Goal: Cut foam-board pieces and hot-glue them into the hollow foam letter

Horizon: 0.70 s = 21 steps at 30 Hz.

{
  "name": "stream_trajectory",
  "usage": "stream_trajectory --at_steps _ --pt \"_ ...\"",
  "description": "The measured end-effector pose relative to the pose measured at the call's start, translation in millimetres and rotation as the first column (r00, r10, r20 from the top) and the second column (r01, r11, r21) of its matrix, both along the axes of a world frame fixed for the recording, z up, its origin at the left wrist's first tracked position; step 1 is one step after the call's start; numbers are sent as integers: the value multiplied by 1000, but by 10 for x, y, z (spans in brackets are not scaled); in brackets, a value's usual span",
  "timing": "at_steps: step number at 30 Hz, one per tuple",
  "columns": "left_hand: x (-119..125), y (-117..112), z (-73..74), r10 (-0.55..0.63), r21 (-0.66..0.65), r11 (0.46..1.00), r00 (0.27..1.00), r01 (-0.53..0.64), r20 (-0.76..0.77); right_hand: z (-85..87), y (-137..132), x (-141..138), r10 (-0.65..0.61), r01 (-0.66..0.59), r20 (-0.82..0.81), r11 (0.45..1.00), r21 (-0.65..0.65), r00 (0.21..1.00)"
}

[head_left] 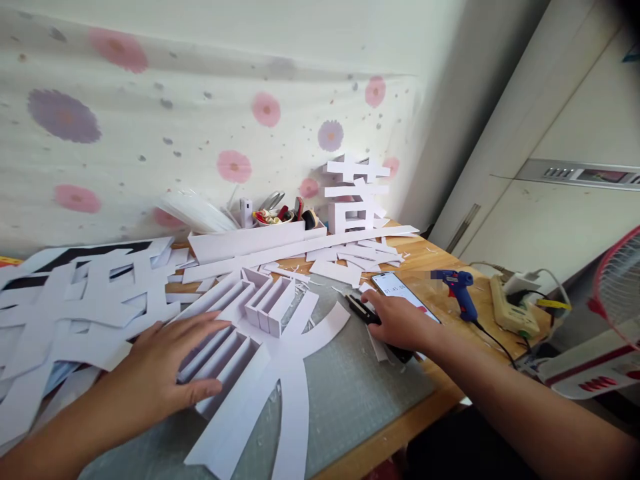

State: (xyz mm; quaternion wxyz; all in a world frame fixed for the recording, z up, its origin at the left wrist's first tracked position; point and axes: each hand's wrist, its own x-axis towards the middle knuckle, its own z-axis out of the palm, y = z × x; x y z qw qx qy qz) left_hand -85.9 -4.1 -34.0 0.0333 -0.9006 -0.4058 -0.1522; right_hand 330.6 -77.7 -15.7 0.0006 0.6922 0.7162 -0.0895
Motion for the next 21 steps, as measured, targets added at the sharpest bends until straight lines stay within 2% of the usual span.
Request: stream_trajectory --at_steps 3,6,8,12,15,17,21 --pt "-5 -30 -67 -2 52 999 1000 1 12 48 189 125 -4 3 40 1000 15 999" --pt "13 -57 -80 -12 38 999 1000 11 12 89 523 225 -14 7 72 995 97 997" --pt "29 -66 -61 -25 15 1000 1000 25 2 86 769 249 -22 11 84 991 134 996" --pt "47 -54 27 -28 -68 997 999 30 20 -13 1110 208 13 -21 92 995 95 996" --pt "30 -22 103 -21 -172 985 999 25 25 -104 1185 165 9 -17 85 995 99 996" --pt "11 1 147 -55 -228 972 998 62 37 -134 1196 150 -8 0 65 993 115 998" --pt "4 14 227 -117 -241 961 989 137 93 -82 1188 130 -64 66 -17 985 162 998"
